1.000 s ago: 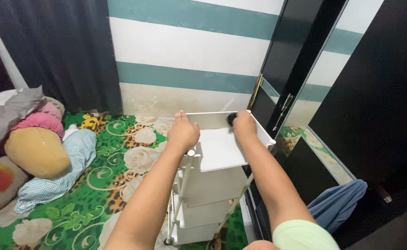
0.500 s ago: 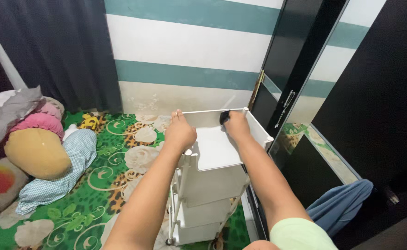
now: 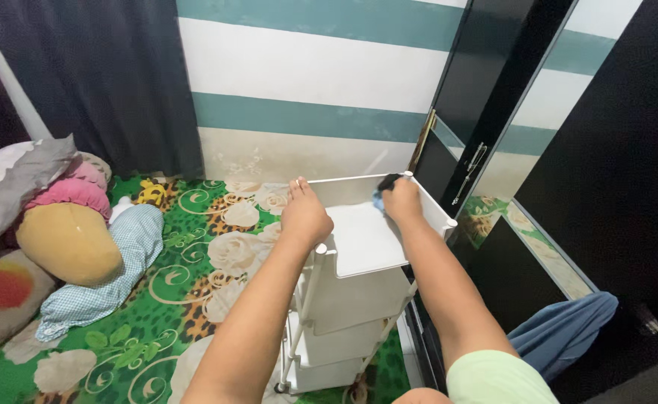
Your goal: The person assembles a white plastic rolling cart by inserting vertical poles into the frame, wiping the top tray with a cloth, and attaching small black clips to the tray's front edge. The cart remains on a patterned bedspread in a bedroom.
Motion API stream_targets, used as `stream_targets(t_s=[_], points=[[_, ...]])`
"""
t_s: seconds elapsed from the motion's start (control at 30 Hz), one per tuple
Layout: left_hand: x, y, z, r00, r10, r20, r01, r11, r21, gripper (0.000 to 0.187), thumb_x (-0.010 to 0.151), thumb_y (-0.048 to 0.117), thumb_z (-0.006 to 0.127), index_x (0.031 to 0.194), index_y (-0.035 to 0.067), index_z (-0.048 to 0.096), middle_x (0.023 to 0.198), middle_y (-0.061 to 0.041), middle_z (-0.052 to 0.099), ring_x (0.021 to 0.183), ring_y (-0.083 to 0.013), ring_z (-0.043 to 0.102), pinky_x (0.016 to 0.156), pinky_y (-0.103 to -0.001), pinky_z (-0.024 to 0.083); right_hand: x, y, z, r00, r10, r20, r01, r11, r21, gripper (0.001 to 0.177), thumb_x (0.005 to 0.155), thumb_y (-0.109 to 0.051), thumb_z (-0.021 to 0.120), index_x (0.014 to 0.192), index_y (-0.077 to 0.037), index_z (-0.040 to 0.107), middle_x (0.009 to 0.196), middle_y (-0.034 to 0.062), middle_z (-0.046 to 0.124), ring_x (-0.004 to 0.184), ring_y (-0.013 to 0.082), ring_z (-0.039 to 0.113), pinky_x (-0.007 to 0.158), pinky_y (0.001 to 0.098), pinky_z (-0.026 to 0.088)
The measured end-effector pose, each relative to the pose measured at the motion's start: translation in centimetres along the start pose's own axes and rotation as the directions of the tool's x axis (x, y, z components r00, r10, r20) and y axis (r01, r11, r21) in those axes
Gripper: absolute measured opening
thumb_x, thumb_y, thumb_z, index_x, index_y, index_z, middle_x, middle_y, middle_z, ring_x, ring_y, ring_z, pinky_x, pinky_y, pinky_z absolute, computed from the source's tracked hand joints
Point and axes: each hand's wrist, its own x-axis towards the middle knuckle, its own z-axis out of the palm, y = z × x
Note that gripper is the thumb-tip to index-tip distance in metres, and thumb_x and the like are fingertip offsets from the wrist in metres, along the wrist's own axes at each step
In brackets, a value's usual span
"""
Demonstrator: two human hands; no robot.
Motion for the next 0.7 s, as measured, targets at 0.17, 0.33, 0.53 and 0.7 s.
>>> stream_targets(t_s=[0.17,0.33,0.53,0.7], points=[[-0.7,0.5,-0.4,0.998,-0.038,0.054,0.041,0.998,-0.056,0.097,0.079,0.011,0.064,0.157,-0.008,0.01,0.165,-0.029,0.012,0.152,-0.0377,0.024,0.117,-0.04,0.033,-0.1,1.2,0.5,0.998,-0.052,-0.019,0.051,0.998,-0.038,0.019,0.078,-0.013,0.073,0.085,0.005,0.073,0.09,0.0281,0.071,0.091,0.0432,0.07,0.087,0.0474,0.055],[-0.9,0.9,-0.8,0.998,-0.03,0.063,0.034,0.998,-0.054,0.1,0.078,0.012,0.067,0.156,-0.01,0.008,0.164,-0.032,0.011,0.152,-0.0396,0.024,0.118,-0.039,0.032,0.1,1.3,0.5,0.997,0.014,0.07,-0.013,1.0,-0.013,0.019,0.077,-0.013,0.073,0.09,0.001,0.075,0.089,0.0287,0.071,0.09,0.0437,0.069,0.085,0.0482,0.054],[-1.0,0.7,-0.6,0.999,-0.014,0.039,0.014,1.0,-0.016,0.099,0.079,0.013,0.066,0.156,-0.011,0.009,0.163,-0.033,0.011,0.152,-0.0404,0.023,0.12,-0.038,0.03,-0.3,1.3,1.0,0.998,0.054,-0.016,-0.054,0.998,-0.023,0.019,0.08,-0.013,0.071,0.09,0.003,0.075,0.092,0.0277,0.072,0.089,0.0431,0.07,0.083,0.0478,0.055],[-1.1,0.7,-0.5,0.997,-0.038,0.071,0.042,0.997,-0.063,0.101,0.079,0.013,0.067,0.156,-0.01,0.007,0.164,-0.031,0.01,0.153,-0.0385,0.021,0.119,-0.037,0.03,0.0,1.5,1.0,0.995,0.062,0.074,-0.059,0.997,-0.039,0.023,0.08,-0.017,0.073,0.089,0.004,0.074,0.088,0.0287,0.071,0.088,0.0427,0.071,0.083,0.0473,0.056]])
